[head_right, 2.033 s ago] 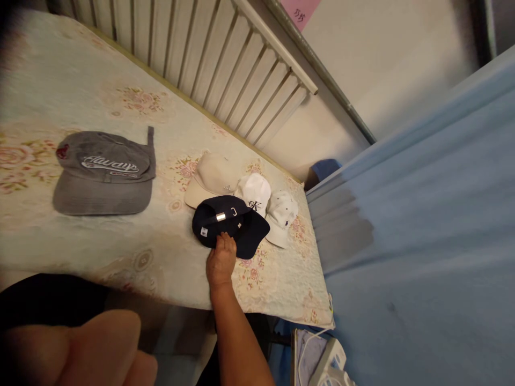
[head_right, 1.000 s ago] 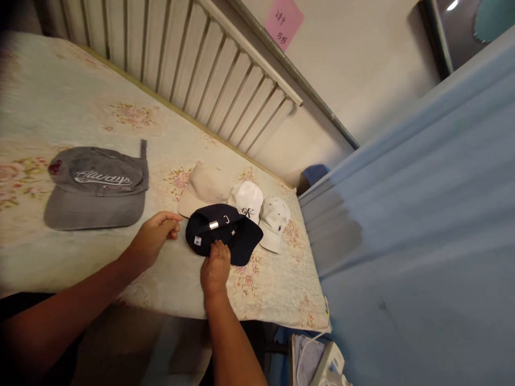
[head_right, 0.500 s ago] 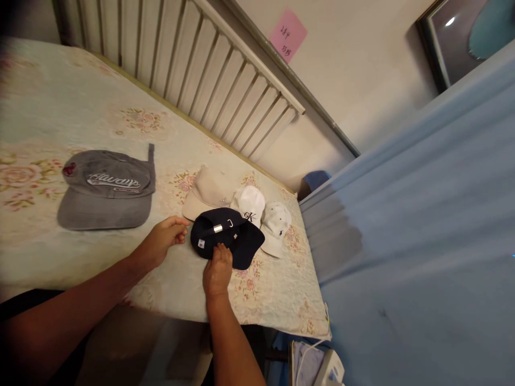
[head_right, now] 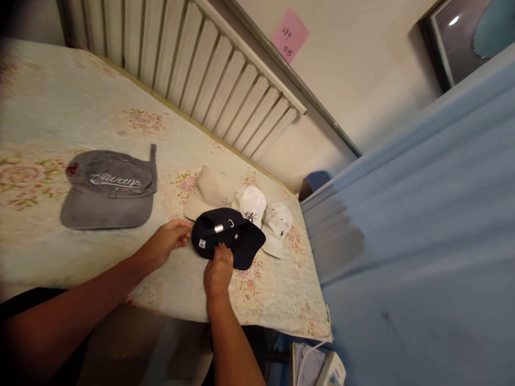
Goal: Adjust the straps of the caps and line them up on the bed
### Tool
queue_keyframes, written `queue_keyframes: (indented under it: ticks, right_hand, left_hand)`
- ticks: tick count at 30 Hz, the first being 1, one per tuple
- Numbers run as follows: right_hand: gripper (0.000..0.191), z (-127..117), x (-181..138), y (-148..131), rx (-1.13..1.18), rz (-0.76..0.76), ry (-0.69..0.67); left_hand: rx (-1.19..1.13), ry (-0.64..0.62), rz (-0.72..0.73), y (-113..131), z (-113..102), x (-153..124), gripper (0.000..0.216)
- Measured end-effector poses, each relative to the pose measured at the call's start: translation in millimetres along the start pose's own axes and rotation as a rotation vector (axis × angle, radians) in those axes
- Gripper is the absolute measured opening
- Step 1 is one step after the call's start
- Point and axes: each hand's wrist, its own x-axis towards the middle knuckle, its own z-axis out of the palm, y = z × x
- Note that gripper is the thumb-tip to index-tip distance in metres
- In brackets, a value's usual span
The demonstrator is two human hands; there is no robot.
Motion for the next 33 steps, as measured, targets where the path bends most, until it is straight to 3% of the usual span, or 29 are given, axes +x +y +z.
queue_keyframes:
  ticks: [33]
  right_hand:
    - [0.045, 0.7, -0.2, 1.0, 0.001, 0.004, -0.012]
  left_hand:
    - [-0.001, -0.019, -0.079, -11.0, 0.6, 7.1, 0.008]
